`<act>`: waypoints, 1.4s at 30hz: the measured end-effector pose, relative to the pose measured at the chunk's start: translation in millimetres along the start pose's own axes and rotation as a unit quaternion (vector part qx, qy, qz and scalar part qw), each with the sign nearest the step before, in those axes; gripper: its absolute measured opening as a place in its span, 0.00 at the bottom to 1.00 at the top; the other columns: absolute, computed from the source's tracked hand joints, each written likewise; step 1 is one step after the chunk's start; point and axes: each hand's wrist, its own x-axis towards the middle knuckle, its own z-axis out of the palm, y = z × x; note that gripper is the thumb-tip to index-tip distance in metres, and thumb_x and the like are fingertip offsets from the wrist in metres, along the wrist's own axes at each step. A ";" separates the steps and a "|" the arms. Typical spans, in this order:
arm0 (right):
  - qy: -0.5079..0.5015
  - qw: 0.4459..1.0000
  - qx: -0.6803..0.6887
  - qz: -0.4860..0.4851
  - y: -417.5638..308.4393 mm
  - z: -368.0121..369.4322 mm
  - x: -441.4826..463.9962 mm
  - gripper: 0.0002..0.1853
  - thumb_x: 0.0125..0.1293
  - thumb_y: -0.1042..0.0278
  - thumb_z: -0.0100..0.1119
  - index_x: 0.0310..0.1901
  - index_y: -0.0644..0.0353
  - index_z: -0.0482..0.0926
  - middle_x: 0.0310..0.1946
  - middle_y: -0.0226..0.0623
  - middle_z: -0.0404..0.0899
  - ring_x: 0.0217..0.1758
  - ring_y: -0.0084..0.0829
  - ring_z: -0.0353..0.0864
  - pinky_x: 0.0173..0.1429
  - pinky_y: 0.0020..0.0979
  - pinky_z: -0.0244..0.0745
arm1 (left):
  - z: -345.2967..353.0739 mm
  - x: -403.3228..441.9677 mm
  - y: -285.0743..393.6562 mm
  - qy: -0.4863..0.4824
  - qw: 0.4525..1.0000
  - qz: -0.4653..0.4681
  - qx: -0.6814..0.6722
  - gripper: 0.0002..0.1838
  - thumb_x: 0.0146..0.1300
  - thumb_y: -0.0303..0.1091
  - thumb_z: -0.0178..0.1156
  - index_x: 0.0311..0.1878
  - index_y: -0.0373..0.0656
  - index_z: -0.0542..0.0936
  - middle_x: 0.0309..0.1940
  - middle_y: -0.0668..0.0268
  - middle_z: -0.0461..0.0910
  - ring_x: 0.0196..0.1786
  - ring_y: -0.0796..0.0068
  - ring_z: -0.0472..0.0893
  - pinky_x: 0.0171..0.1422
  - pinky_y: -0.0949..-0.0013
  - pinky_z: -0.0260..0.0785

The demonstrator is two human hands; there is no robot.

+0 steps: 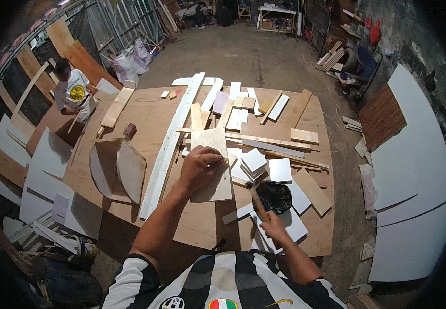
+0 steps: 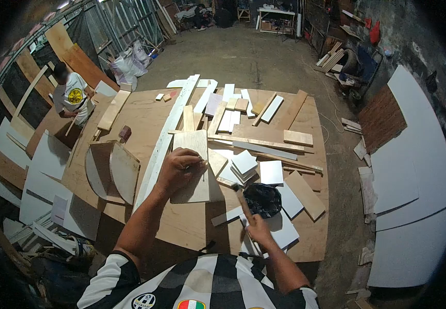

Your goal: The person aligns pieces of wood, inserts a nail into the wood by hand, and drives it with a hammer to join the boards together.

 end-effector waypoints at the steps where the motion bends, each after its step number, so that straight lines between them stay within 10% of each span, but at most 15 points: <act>1: -0.036 0.995 0.073 0.060 -29.6 -22.4 -10.9 0.25 0.61 0.67 0.66 0.60 0.62 0.73 0.42 0.44 0.84 0.45 0.42 0.87 0.52 0.47 0.81 | -0.7 -0.1 1.4 -0.003 1.000 -0.003 0.010 0.05 0.63 0.32 0.76 0.39 0.42 0.92 0.41 0.61 0.90 0.43 0.65 0.88 0.49 0.61 0.82; 7: 0.081 0.967 0.014 -0.241 -127.5 -107.3 -33.8 0.19 0.69 0.63 0.64 0.56 0.61 0.72 0.31 0.36 0.78 0.32 0.29 0.80 0.37 0.39 0.79 | 6.0 -2.7 -4.6 0.023 1.000 0.007 -0.002 0.04 0.61 0.33 0.75 0.37 0.45 0.92 0.39 0.65 0.90 0.44 0.65 0.87 0.49 0.61 0.81; 13: -0.026 0.985 -0.009 -0.172 -204.1 -139.8 -49.3 0.31 0.69 0.66 0.68 0.69 0.63 0.66 0.39 0.46 0.84 0.31 0.28 0.83 0.39 0.33 0.81 | 3.3 -4.0 1.0 0.020 1.000 0.016 0.009 0.06 0.62 0.36 0.75 0.37 0.45 0.92 0.40 0.65 0.90 0.44 0.63 0.87 0.48 0.60 0.81; 19: 0.067 0.874 -0.232 -0.422 -218.7 -137.8 -53.5 0.34 0.70 0.63 0.70 0.76 0.50 0.69 0.43 0.48 0.89 0.39 0.43 0.92 0.45 0.43 0.87 | 3.8 -4.8 3.0 0.007 1.000 0.000 0.028 0.08 0.61 0.39 0.76 0.38 0.46 0.92 0.39 0.65 0.90 0.43 0.63 0.87 0.48 0.60 0.82; 42: 0.126 0.802 -0.366 -0.455 -239.8 -148.6 -60.3 0.36 0.70 0.64 0.69 0.78 0.47 0.68 0.33 0.40 0.86 0.30 0.34 0.89 0.33 0.38 0.86 | 6.0 -2.5 1.9 0.034 0.998 0.031 0.045 0.07 0.60 0.37 0.77 0.36 0.45 0.92 0.36 0.66 0.89 0.39 0.65 0.86 0.44 0.61 0.80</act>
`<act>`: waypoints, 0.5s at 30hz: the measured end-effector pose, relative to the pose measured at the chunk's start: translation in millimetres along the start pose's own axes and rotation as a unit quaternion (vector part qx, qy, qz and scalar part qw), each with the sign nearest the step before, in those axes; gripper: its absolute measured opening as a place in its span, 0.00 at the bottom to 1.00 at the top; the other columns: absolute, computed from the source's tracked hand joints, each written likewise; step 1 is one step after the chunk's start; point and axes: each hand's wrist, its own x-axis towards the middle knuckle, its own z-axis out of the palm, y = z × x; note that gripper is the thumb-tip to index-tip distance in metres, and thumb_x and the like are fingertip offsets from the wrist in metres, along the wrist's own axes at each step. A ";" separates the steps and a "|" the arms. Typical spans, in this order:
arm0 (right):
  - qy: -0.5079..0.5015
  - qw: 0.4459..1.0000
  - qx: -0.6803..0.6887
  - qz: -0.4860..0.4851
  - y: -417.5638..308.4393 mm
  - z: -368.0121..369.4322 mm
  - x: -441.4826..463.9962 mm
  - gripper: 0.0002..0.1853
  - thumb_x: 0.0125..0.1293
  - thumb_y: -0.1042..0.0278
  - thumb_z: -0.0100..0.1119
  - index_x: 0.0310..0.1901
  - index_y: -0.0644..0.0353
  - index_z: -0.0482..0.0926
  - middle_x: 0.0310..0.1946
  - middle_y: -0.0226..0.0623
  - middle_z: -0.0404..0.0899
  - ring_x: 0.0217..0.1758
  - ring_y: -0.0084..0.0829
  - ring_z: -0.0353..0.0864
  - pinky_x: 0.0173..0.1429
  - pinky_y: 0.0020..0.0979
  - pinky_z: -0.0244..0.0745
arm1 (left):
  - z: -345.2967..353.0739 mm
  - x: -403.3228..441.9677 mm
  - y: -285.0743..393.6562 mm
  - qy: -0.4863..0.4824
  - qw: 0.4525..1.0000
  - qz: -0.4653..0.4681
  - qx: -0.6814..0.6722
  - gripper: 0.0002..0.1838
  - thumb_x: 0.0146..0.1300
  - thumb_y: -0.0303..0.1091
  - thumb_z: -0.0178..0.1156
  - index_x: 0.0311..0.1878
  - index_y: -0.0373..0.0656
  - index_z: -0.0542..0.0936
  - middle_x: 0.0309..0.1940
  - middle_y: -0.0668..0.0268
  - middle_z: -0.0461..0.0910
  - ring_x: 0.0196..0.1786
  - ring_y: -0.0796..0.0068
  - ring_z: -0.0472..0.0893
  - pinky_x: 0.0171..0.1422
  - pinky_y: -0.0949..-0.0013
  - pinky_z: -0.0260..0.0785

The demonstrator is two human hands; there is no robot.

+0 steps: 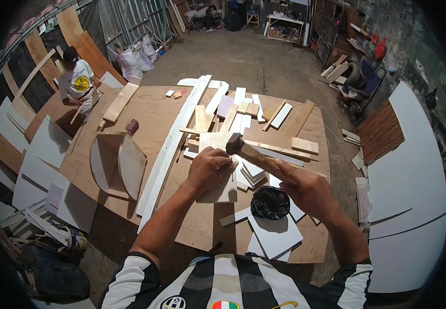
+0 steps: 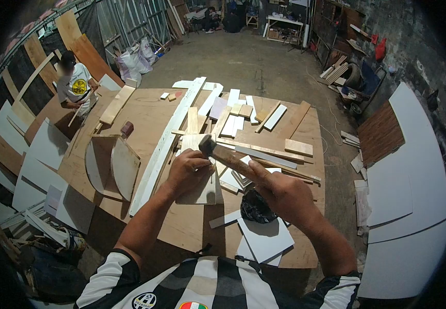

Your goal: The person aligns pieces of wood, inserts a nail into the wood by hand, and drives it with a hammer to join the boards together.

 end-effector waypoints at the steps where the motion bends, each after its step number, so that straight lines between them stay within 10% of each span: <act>1: -0.024 0.999 -0.028 -0.004 -0.2 0.3 -0.3 0.36 0.70 0.64 0.69 0.78 0.47 0.68 0.32 0.40 0.86 0.30 0.34 0.88 0.32 0.38 0.85 | -1.5 -0.1 1.2 -0.014 1.000 -0.010 0.013 0.07 0.61 0.37 0.77 0.36 0.45 0.92 0.36 0.65 0.89 0.39 0.65 0.86 0.45 0.61 0.80; 15: -0.030 0.999 -0.010 0.010 -0.3 -10.8 -0.1 0.35 0.71 0.63 0.69 0.78 0.44 0.68 0.35 0.40 0.87 0.32 0.34 0.90 0.34 0.37 0.86 | -1.7 -0.2 2.0 -0.014 1.000 0.004 0.026 0.08 0.61 0.38 0.77 0.37 0.45 0.91 0.37 0.65 0.90 0.41 0.65 0.87 0.45 0.61 0.81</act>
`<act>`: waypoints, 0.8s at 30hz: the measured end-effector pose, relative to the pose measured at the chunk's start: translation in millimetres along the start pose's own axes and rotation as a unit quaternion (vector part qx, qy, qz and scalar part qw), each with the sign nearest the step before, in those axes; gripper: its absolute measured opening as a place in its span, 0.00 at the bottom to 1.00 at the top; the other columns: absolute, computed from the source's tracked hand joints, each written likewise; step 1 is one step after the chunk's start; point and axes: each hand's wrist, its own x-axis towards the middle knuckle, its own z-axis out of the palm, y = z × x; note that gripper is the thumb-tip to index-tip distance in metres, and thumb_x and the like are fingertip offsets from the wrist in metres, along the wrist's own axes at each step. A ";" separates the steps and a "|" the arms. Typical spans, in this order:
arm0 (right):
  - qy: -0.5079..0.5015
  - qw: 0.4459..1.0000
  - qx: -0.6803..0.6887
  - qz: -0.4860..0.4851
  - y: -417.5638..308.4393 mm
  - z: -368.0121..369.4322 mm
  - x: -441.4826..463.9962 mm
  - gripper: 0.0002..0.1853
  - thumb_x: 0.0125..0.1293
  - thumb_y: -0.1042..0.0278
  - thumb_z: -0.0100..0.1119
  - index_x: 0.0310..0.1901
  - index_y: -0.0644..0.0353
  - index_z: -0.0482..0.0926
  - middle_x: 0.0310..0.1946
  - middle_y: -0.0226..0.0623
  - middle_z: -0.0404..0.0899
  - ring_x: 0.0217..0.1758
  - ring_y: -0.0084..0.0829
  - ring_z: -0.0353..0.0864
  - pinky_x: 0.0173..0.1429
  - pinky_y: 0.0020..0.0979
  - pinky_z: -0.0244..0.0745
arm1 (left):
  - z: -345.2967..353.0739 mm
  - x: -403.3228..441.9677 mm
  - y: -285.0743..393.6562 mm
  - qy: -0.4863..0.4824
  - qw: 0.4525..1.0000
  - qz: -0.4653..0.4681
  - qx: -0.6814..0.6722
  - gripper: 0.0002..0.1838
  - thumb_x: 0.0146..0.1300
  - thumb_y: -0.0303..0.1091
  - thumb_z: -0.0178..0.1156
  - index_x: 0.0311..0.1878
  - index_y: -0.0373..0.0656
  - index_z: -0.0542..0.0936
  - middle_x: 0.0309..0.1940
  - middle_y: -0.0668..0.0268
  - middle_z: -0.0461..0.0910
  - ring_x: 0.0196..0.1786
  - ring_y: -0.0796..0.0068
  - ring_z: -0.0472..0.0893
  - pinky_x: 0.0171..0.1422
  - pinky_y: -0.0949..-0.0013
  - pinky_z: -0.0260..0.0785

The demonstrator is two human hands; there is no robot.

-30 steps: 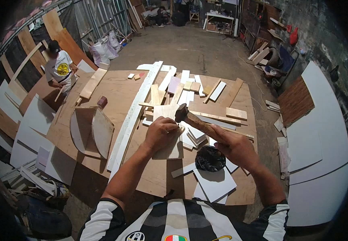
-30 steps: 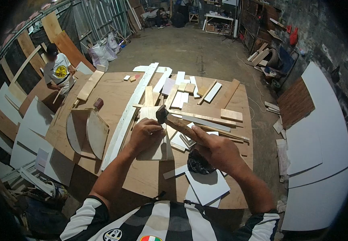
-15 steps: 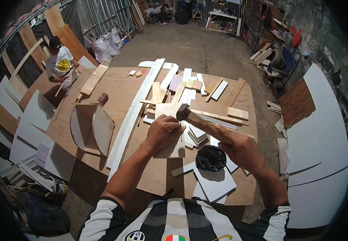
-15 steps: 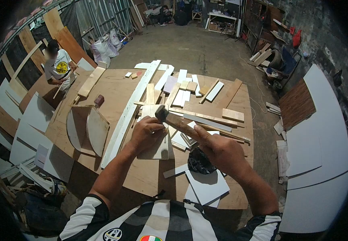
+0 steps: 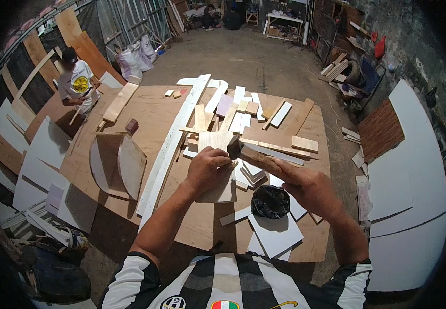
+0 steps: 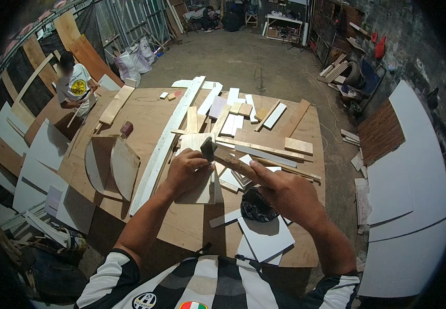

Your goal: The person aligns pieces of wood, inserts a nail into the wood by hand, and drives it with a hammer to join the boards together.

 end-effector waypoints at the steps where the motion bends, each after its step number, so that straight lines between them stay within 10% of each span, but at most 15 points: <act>1: 0.010 1.000 -0.001 0.009 -0.6 -0.1 0.0 0.35 0.71 0.63 0.69 0.78 0.44 0.68 0.36 0.40 0.87 0.32 0.34 0.90 0.34 0.37 0.87 | 0.1 -0.1 0.6 0.016 1.000 0.007 -0.006 0.07 0.61 0.38 0.77 0.36 0.45 0.91 0.37 0.65 0.89 0.41 0.64 0.87 0.45 0.61 0.81; 24: 0.026 0.999 0.034 -0.016 -2.6 4.3 2.0 0.35 0.72 0.65 0.67 0.79 0.46 0.67 0.34 0.40 0.86 0.31 0.34 0.89 0.33 0.37 0.86 | -1.6 -0.3 -0.1 0.000 1.000 0.000 0.001 0.08 0.61 0.37 0.77 0.36 0.45 0.90 0.37 0.65 0.89 0.41 0.64 0.87 0.45 0.60 0.81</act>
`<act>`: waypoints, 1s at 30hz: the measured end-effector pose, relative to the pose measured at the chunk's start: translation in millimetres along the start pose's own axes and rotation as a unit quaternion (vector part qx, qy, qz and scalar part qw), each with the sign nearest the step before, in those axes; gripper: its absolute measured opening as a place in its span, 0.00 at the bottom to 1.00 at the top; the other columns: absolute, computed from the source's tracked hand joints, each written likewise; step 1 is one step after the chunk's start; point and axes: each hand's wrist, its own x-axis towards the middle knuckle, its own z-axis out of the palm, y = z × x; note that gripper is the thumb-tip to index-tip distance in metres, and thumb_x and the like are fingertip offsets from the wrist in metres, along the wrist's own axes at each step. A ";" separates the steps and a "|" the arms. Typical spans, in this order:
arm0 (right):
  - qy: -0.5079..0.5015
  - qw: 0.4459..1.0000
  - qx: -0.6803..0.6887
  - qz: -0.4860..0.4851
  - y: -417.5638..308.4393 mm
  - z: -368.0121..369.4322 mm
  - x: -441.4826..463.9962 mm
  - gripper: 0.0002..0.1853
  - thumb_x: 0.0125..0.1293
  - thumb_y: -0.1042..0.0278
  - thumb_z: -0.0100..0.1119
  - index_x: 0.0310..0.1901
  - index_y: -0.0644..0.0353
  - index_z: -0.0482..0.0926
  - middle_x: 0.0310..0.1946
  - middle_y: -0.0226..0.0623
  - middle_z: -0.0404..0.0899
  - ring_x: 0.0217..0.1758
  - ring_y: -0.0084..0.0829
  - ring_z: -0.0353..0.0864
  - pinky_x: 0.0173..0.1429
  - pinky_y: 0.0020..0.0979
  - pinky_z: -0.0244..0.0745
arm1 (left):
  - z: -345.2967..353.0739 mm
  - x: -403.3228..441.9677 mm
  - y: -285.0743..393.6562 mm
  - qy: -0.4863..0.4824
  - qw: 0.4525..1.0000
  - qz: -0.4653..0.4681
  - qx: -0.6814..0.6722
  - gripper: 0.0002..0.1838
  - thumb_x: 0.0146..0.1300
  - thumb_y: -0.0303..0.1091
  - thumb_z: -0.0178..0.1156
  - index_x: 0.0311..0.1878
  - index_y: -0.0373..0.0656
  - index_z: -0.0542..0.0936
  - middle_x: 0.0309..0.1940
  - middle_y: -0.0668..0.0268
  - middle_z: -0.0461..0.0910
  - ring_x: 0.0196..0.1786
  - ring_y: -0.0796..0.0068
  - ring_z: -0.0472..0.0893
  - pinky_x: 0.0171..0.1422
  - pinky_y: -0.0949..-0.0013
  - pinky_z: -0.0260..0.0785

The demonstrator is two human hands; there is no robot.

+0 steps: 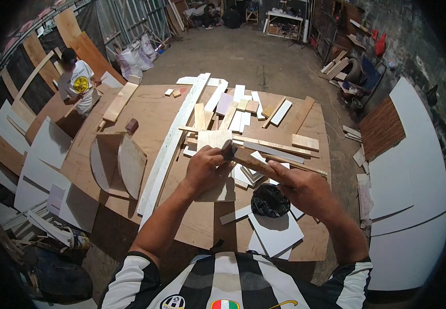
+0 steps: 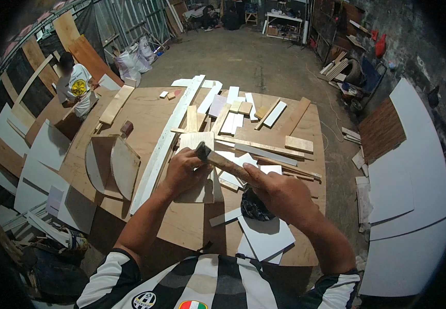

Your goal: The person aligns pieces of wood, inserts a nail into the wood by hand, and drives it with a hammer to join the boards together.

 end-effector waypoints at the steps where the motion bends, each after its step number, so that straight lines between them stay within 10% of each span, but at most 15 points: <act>1: -0.060 0.997 -0.034 0.019 0.0 1.1 -0.5 0.36 0.72 0.66 0.67 0.80 0.46 0.66 0.34 0.41 0.86 0.32 0.34 0.89 0.33 0.37 0.86 | -0.8 0.3 -0.6 -0.021 1.000 -0.011 0.016 0.08 0.61 0.37 0.77 0.36 0.44 0.90 0.37 0.65 0.90 0.41 0.63 0.87 0.45 0.60 0.81; 11: -0.052 0.998 -0.005 0.042 -1.6 0.5 -1.6 0.36 0.72 0.64 0.68 0.79 0.44 0.66 0.35 0.42 0.86 0.33 0.36 0.90 0.35 0.40 0.86 | -3.6 0.9 3.6 -0.015 1.000 -0.005 0.000 0.07 0.60 0.36 0.77 0.38 0.45 0.91 0.35 0.65 0.89 0.41 0.63 0.87 0.47 0.59 0.80; 24: -0.016 0.993 0.077 0.085 14.1 14.1 -17.1 0.39 0.70 0.64 0.70 0.80 0.45 0.66 0.44 0.45 0.88 0.43 0.41 0.91 0.49 0.42 0.86 | -8.7 -21.9 -14.0 -0.040 0.995 -0.032 -0.085 0.19 0.56 0.19 0.74 0.51 0.48 0.91 0.57 0.70 0.89 0.61 0.59 0.80 0.74 0.53 0.69; 30: -0.021 0.987 0.118 0.109 23.5 20.3 -28.2 0.38 0.71 0.60 0.68 0.81 0.40 0.64 0.45 0.45 0.88 0.44 0.42 0.90 0.50 0.43 0.85 | 1.3 -29.4 -30.4 -0.039 0.978 -0.118 -0.170 0.14 0.60 0.35 0.78 0.49 0.57 0.94 0.76 0.48 0.67 0.81 0.46 0.61 0.85 0.47 0.52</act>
